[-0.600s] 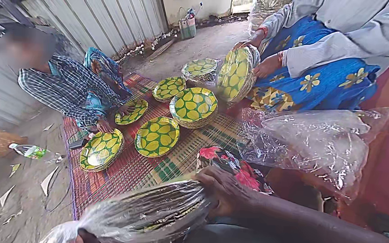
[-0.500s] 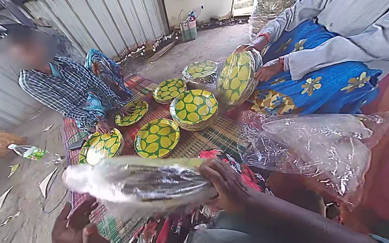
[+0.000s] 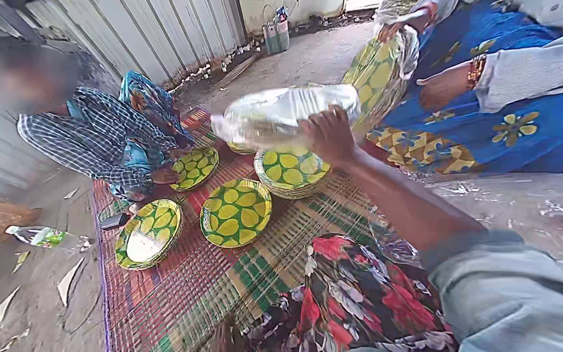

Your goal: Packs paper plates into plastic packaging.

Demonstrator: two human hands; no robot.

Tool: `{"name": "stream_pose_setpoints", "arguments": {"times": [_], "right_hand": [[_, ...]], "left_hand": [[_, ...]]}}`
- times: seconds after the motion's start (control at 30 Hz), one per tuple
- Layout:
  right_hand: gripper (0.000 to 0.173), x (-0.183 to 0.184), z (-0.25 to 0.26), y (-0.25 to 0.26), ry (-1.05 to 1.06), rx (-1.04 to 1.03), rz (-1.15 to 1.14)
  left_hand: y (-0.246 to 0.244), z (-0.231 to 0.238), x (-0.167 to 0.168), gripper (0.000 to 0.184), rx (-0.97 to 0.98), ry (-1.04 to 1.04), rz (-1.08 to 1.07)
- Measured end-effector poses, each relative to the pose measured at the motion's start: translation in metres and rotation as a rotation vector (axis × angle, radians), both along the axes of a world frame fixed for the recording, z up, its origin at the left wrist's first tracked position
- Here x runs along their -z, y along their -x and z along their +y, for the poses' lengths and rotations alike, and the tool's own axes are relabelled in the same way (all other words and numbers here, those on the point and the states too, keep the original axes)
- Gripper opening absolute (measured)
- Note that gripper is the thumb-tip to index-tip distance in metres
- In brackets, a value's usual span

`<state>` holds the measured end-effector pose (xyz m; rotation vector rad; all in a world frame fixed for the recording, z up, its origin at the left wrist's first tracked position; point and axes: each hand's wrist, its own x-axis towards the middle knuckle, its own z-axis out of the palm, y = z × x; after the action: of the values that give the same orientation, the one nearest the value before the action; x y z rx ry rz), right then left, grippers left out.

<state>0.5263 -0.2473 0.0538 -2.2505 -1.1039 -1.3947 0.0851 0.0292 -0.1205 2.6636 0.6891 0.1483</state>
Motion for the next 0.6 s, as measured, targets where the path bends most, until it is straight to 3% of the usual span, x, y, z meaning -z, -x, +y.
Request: {"name": "stream_pose_setpoints", "arguments": {"times": [0.07,0.1,0.17,0.2,0.27,0.37,0.47,0.53,0.6], "right_hand": [[0.046,-0.026,0.021,-0.061,-0.034,0.18,0.212],[0.063,-0.037,0.032,-0.082,-0.04,0.26,0.352],[0.095,-0.051,0.061,-0.099,-0.05,0.28,0.578],[0.099,-0.049,0.075,-0.094,-0.028,0.243,0.647],[0.089,-0.021,0.102,-0.067,0.039,0.146,0.684],[0.062,0.041,0.119,0.009,0.183,-0.023,0.75],[0.047,0.101,0.101,0.088,0.411,-0.144,1.037],[0.046,0.114,0.084,0.113,0.587,-0.182,1.238],[0.04,0.109,0.071,0.118,0.629,-0.145,1.333]], "left_hand": [[-0.001,0.0,0.001,0.031,-0.007,0.026,0.001],[0.001,0.001,0.003,0.03,-0.003,0.035,-0.021],[0.0,0.004,0.006,0.03,-0.008,0.06,-0.052],[-0.001,0.004,0.007,0.031,-0.012,0.068,-0.051],[0.002,0.004,0.008,0.03,-0.015,0.065,-0.05],[0.002,0.004,0.008,0.029,-0.026,0.049,-0.083],[0.005,0.002,0.004,0.029,-0.027,0.058,-0.095],[0.004,0.002,0.005,0.029,-0.032,0.059,-0.12],[0.002,0.001,0.006,0.03,-0.059,0.063,-0.117]]}}
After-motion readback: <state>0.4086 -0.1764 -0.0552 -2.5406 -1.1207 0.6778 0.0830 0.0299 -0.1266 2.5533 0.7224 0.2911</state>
